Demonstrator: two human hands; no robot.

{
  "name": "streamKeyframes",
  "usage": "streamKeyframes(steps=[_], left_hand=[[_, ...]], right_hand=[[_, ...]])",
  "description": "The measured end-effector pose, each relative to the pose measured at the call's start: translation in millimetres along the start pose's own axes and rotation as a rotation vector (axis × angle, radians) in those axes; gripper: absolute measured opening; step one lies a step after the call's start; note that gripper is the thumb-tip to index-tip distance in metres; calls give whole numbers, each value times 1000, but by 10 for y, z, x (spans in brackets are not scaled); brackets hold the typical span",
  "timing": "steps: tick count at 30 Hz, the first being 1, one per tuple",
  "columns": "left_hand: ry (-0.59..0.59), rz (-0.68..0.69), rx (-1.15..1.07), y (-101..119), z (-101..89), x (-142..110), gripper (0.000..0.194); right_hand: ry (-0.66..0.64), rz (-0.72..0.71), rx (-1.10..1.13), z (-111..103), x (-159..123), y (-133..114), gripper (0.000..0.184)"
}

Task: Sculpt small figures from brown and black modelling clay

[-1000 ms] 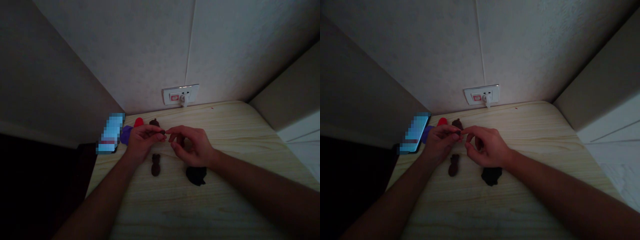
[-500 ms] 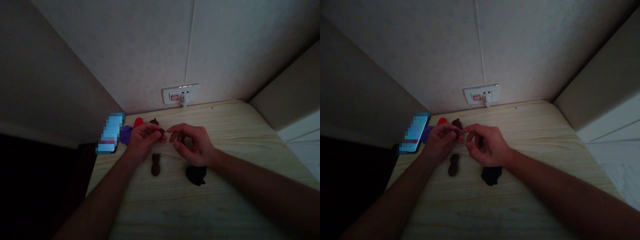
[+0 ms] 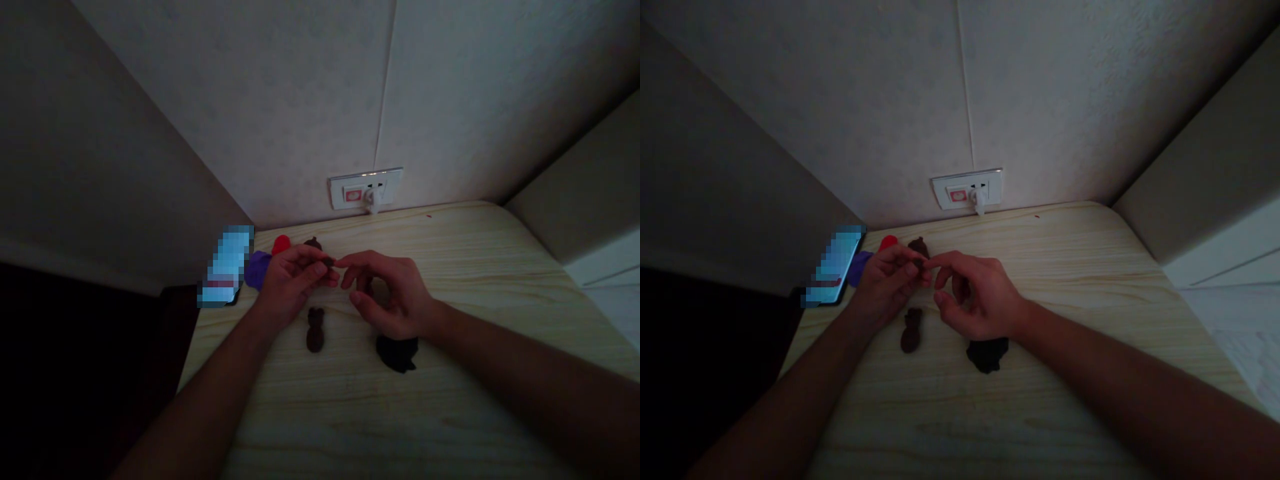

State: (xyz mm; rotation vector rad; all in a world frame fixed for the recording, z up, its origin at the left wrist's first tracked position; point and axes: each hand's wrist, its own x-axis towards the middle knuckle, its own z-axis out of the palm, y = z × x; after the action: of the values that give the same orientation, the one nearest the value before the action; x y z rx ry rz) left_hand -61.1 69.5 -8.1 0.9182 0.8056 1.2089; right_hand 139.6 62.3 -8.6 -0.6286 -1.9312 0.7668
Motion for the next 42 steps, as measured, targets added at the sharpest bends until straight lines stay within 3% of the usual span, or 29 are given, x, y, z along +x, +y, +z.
streamKeyframes(steps=[4,11,22,42], left_hand=[[5,2,6,-1,-6,0,25],[-25,32,69,-59,-33,3,21],[-42,50,125,-98,-82,5,19],[-51,71,206,-121,-117,1,19]], right_hand=[[10,-14,-6,15,5,1,36],[169,83,-65,75,27,53,21],[164,7,-169,49,47,26,12],[152,50,-120,42,49,41,10]])
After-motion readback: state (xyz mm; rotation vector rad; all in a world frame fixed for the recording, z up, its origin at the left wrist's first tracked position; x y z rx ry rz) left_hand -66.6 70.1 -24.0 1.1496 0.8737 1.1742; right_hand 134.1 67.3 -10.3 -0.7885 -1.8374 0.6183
